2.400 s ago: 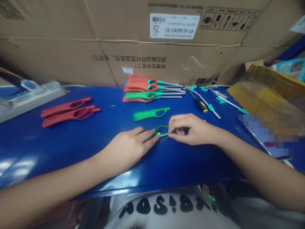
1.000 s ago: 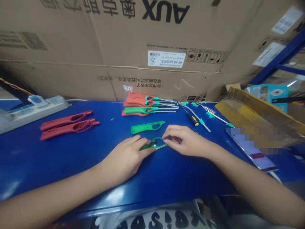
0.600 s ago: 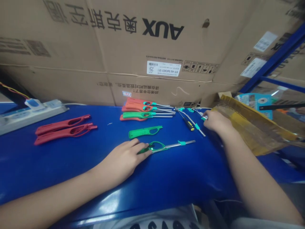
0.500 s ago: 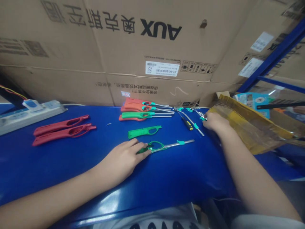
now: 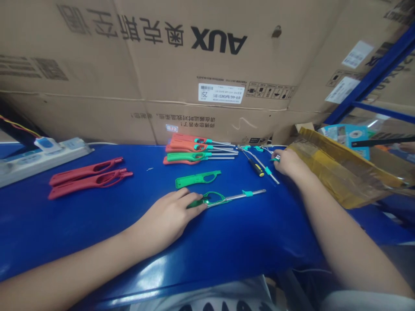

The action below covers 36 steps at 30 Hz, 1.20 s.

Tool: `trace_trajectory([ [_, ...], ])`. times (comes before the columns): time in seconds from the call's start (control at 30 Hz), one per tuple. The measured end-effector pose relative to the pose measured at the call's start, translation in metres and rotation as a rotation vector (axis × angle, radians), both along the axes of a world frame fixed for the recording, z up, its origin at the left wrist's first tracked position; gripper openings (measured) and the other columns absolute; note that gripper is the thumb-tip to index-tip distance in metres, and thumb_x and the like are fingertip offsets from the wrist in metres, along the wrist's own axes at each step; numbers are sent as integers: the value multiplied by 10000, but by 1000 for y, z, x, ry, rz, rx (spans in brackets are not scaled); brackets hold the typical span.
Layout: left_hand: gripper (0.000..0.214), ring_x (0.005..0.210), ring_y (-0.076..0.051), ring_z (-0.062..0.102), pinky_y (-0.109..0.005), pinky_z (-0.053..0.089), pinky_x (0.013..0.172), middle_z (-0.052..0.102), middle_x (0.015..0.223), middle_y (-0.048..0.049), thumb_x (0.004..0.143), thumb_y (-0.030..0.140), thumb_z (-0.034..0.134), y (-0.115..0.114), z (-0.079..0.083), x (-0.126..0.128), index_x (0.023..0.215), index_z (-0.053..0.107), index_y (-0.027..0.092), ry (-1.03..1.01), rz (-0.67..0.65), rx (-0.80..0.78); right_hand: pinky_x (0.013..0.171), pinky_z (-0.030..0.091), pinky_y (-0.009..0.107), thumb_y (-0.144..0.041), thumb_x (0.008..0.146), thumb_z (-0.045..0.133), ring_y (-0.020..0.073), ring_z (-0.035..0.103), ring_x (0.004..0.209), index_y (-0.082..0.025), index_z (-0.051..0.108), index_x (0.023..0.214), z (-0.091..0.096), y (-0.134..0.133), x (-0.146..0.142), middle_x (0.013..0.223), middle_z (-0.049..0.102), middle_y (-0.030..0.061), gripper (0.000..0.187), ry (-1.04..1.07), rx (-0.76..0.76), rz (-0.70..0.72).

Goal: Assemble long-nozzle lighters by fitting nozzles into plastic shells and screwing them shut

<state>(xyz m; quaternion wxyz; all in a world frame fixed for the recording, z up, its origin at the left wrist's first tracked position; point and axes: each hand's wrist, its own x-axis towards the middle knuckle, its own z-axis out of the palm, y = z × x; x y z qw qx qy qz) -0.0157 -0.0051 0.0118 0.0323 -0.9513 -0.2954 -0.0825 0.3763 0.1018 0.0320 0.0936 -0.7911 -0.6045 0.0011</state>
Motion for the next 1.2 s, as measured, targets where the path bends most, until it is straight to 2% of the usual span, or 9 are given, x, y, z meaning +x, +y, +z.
trace_trajectory([
  [0.2, 489, 1089, -280, 622, -438, 589, 888, 650, 1310, -89, 923, 50, 521, 1, 0, 1, 1354, 634, 254, 11, 10, -20, 614, 575, 281, -371, 948, 538, 169, 687, 690, -189, 611, 999, 11, -14, -39, 810, 685, 47, 203, 361, 92, 211],
  [0.27, 492, 1094, -281, 619, -441, 588, 892, 648, 1314, -90, 925, 51, 518, 0, 0, 1, 1358, 631, 257, 21, 17, -29, 537, 555, 261, -421, 881, 646, 147, 655, 595, -182, 612, 926, 9, -21, -58, 758, 686, 41, 245, 758, 44, 311],
  [0.37, 487, 1105, -284, 614, -445, 587, 898, 644, 1322, -92, 934, 61, 515, 0, 2, 0, 1366, 624, 256, 30, 17, -38, 494, 534, 242, -450, 796, 749, 131, 626, 526, -168, 618, 873, -3, -29, -80, 663, 673, 26, 320, 980, -109, 380],
  [0.53, 454, 1108, -282, 611, -443, 583, 902, 645, 1324, -86, 957, 82, 496, 0, 2, -1, 1354, 633, 254, 16, 11, -40, 350, 340, 182, -465, 913, 612, 75, 470, 368, -177, 598, 798, -22, -29, -93, 545, 592, -28, 311, 820, -155, 427],
  [0.67, 448, 1097, -275, 614, -430, 581, 898, 652, 1311, -92, 952, 80, 507, 0, 2, 0, 1344, 643, 250, 15, 11, -33, 387, 388, 197, -354, 969, 508, 83, 507, 426, -158, 642, 913, -14, -29, -86, 654, 635, 5, 244, 822, -259, 458],
  [0.8, 449, 1094, -275, 613, -429, 578, 898, 653, 1306, -95, 949, 76, 513, 0, 4, 0, 1343, 644, 246, 8, 4, -40, 591, 484, 242, -225, 911, 565, 116, 571, 648, -200, 671, 1182, -5, -32, -74, 887, 641, 33, 292, 545, -160, 797],
  [0.9, 441, 1086, -269, 614, -425, 578, 893, 653, 1299, -97, 953, 75, 507, 0, 4, 0, 1335, 650, 243, -6, -4, -32, 786, 509, 323, -273, 901, 616, 166, 608, 851, -206, 732, 1025, -7, -30, -72, 1055, 628, 83, 183, 363, -10, 1000],
  [1.0, 436, 1071, -268, 612, -420, 580, 880, 654, 1293, -94, 957, 80, 502, 0, 3, 0, 1333, 652, 243, -8, -2, -26, 738, 494, 306, -311, 907, 632, 159, 605, 783, -180, 701, 868, -11, -33, -79, 946, 662, 70, 153, 397, 31, 993],
  [1.2, 422, 1047, -266, 602, -431, 577, 877, 657, 1273, -90, 981, 97, 457, -2, 2, 2, 1309, 671, 253, -52, 27, -51, 569, 422, 221, -282, 914, 649, 101, 544, 579, -168, 692, 875, -10, -58, -110, 664, 630, -17, 128, 593, -85, 954],
])
